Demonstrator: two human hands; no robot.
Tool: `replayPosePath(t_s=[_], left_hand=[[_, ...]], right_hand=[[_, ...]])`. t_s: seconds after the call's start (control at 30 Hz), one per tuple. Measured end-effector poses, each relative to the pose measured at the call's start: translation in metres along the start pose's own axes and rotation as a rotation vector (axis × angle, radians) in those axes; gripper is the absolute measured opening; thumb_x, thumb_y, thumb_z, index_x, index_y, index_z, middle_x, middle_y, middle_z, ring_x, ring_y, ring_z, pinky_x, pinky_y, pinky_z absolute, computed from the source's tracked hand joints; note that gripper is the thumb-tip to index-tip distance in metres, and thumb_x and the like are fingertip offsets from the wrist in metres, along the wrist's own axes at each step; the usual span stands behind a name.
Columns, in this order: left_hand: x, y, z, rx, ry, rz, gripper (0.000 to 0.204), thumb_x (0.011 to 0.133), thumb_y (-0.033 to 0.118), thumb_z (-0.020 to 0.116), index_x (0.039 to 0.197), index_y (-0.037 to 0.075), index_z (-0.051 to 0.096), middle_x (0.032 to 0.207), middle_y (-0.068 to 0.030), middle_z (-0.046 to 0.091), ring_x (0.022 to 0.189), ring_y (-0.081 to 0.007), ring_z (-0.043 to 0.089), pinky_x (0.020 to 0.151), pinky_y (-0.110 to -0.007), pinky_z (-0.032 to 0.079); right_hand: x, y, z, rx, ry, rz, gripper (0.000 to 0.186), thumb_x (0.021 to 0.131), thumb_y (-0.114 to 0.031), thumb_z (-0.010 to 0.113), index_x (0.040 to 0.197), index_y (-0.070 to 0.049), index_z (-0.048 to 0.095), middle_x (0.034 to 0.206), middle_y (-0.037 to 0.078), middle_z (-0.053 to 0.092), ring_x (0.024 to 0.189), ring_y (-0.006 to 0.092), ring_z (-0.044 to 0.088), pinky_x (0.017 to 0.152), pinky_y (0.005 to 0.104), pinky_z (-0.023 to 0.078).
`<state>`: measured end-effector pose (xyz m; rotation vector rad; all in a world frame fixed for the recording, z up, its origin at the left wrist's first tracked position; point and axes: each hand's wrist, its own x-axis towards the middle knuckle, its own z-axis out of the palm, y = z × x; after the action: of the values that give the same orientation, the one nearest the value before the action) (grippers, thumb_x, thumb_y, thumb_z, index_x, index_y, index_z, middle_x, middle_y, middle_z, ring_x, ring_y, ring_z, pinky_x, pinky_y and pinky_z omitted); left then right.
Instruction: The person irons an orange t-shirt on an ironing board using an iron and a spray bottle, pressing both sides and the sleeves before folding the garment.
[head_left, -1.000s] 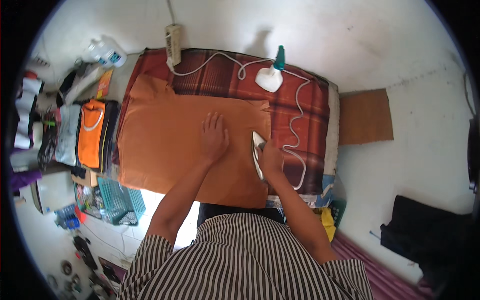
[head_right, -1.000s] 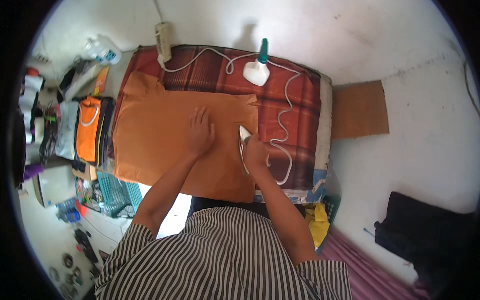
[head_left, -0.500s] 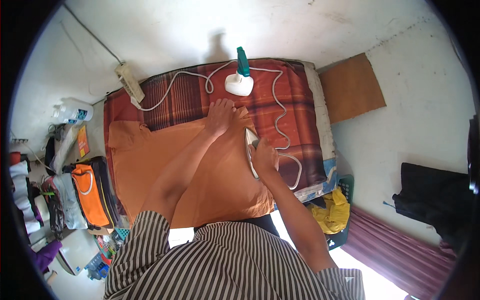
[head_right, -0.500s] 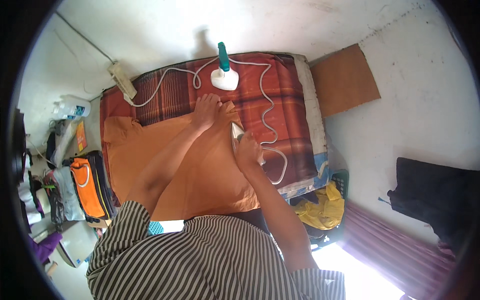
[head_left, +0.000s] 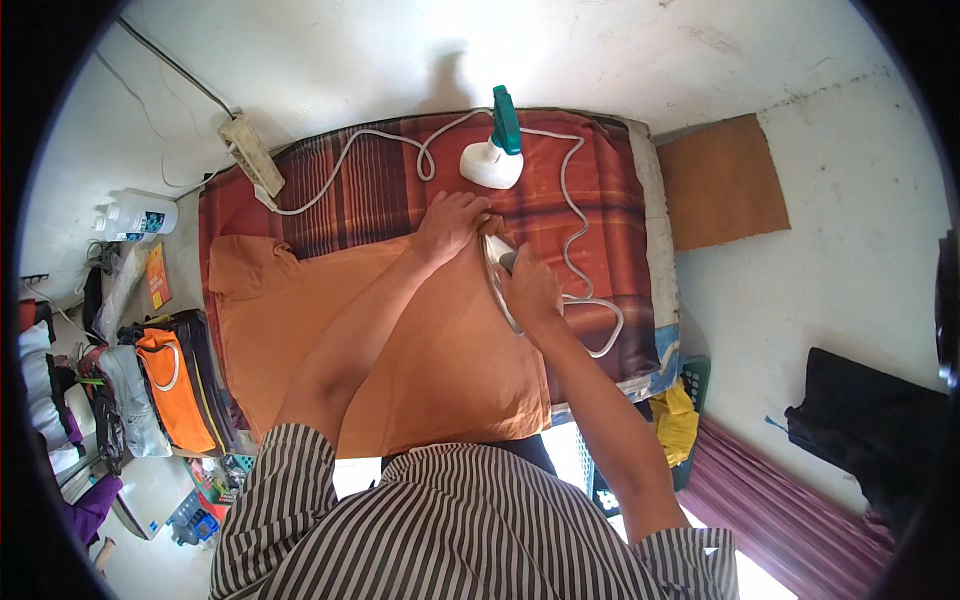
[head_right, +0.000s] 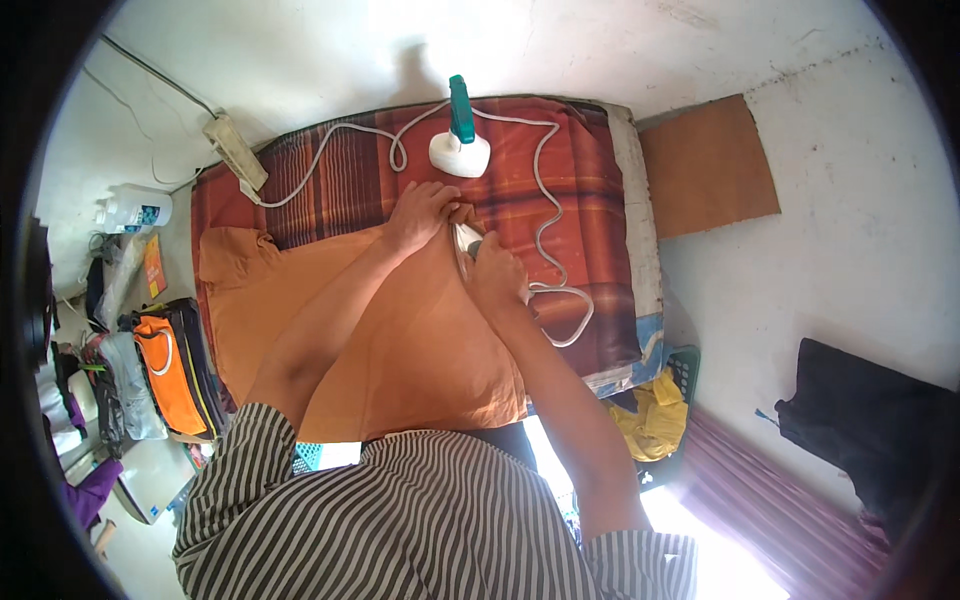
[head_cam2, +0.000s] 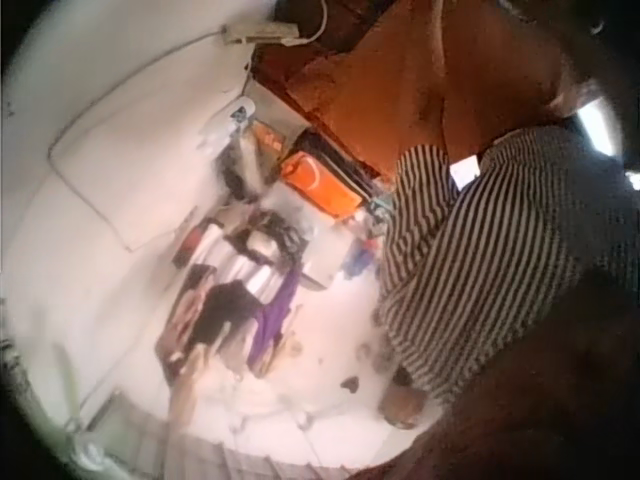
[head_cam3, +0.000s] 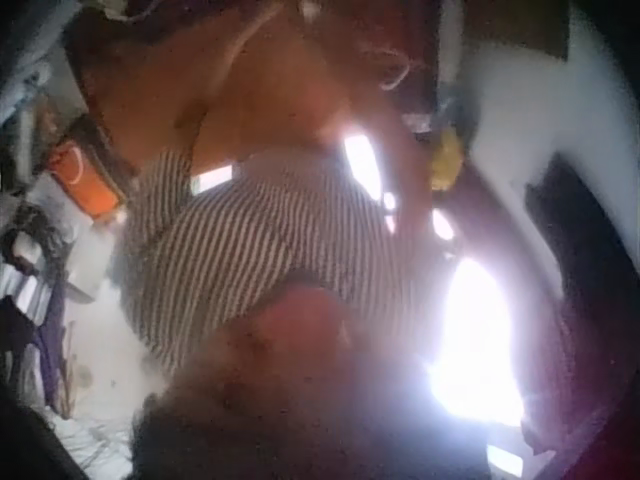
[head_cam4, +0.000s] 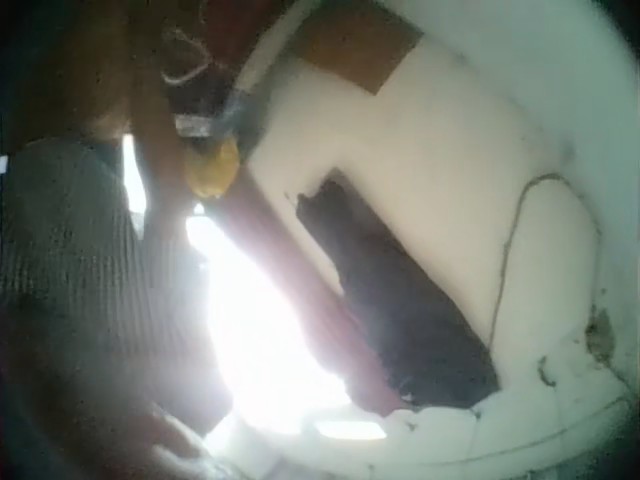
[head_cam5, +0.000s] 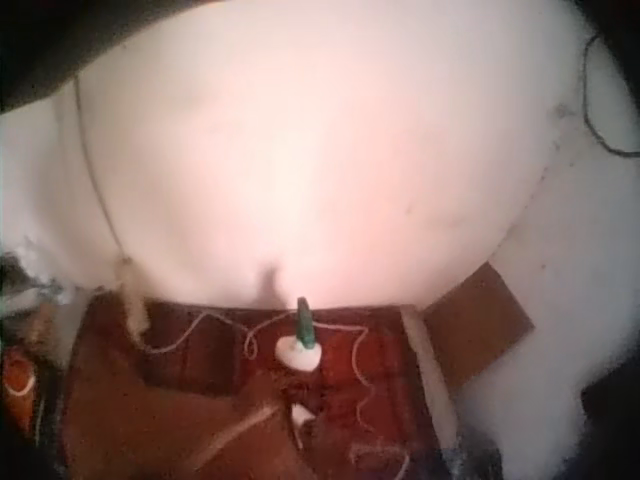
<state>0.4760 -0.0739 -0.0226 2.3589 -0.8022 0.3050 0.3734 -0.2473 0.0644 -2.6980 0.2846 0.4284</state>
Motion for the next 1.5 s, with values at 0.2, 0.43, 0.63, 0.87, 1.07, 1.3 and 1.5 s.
replayPosePath(t_s=[0.2,0.43,0.63,0.87,1.07,1.3,1.5], left_hand=[[-0.060,-0.021,-0.048,0.266,0.034,-0.110,0.019,0.097,0.022,0.075,0.107,0.008,0.066,0.096,-0.0092,0.066,0.093,-0.0297,0.063,0.083,-0.045,0.045],[-0.076,-0.021,-0.050,0.221,0.070,-0.149,0.014,0.097,0.016,0.074,0.099,0.009,0.061,0.094,-0.0082,0.063,0.089,-0.0295,0.059,0.083,-0.047,0.043],[-0.083,-0.016,-0.051,0.099,0.088,0.038,0.016,0.096,0.011,0.073,0.104,0.009,0.060,0.103,-0.0098,0.066,0.093,-0.0302,0.061,0.083,-0.046,0.044],[-0.092,-0.017,-0.057,0.103,0.126,-0.061,0.026,0.089,0.008,0.077,0.111,0.007,0.063,0.102,-0.0095,0.066,0.093,-0.0307,0.062,0.083,-0.046,0.046],[-0.104,-0.018,-0.060,0.099,0.129,-0.085,0.030,0.086,0.003,0.077,0.112,0.007,0.062,0.102,-0.0119,0.065,0.093,-0.0332,0.062,0.082,-0.047,0.047],[-0.089,-0.011,-0.060,0.083,0.138,-0.073,0.034,0.083,0.003,0.076,0.115,0.006,0.062,0.106,-0.0141,0.064,0.097,-0.0357,0.060,0.087,-0.048,0.048],[-0.088,-0.007,-0.065,0.144,0.127,-0.226,0.040,0.082,0.007,0.074,0.119,0.003,0.062,0.112,-0.0161,0.066,0.100,-0.0368,0.059,0.090,-0.050,0.047]], right_hand=[[0.011,-0.009,-0.017,-0.021,-0.097,0.016,0.043,0.103,-0.036,0.072,0.119,0.000,0.055,0.106,0.031,0.077,0.103,0.0510,0.075,0.090,0.0594,0.060],[-0.005,0.017,0.001,-0.029,-0.001,-0.099,0.043,0.099,-0.036,0.077,0.110,0.001,0.058,0.093,0.033,0.075,0.091,0.0526,0.075,0.081,0.0625,0.057],[0.024,0.012,-0.010,-0.035,-0.015,-0.163,0.044,0.099,-0.036,0.078,0.111,0.001,0.057,0.093,0.032,0.075,0.089,0.0528,0.075,0.079,0.0617,0.059],[0.020,0.027,-0.018,-0.068,0.059,0.059,0.046,0.098,-0.038,0.079,0.115,-0.001,0.058,0.100,0.029,0.076,0.096,0.0499,0.075,0.083,0.0611,0.058],[0.031,0.019,-0.038,-0.252,0.424,0.014,0.049,0.093,-0.028,0.082,0.130,-0.003,0.062,0.124,0.017,0.064,0.120,0.0388,0.061,0.099,0.0559,0.050],[0.111,-0.016,0.022,-0.115,-0.075,-0.744,0.026,0.098,-0.024,0.073,0.121,-0.013,0.077,0.130,0.014,0.063,0.126,0.0329,0.060,0.099,0.0536,0.051],[0.123,-0.021,0.016,-0.369,-0.132,-0.703,0.024,0.101,-0.034,0.072,0.110,-0.012,0.076,0.112,0.009,0.075,0.118,0.0298,0.065,0.097,0.0516,0.047]])
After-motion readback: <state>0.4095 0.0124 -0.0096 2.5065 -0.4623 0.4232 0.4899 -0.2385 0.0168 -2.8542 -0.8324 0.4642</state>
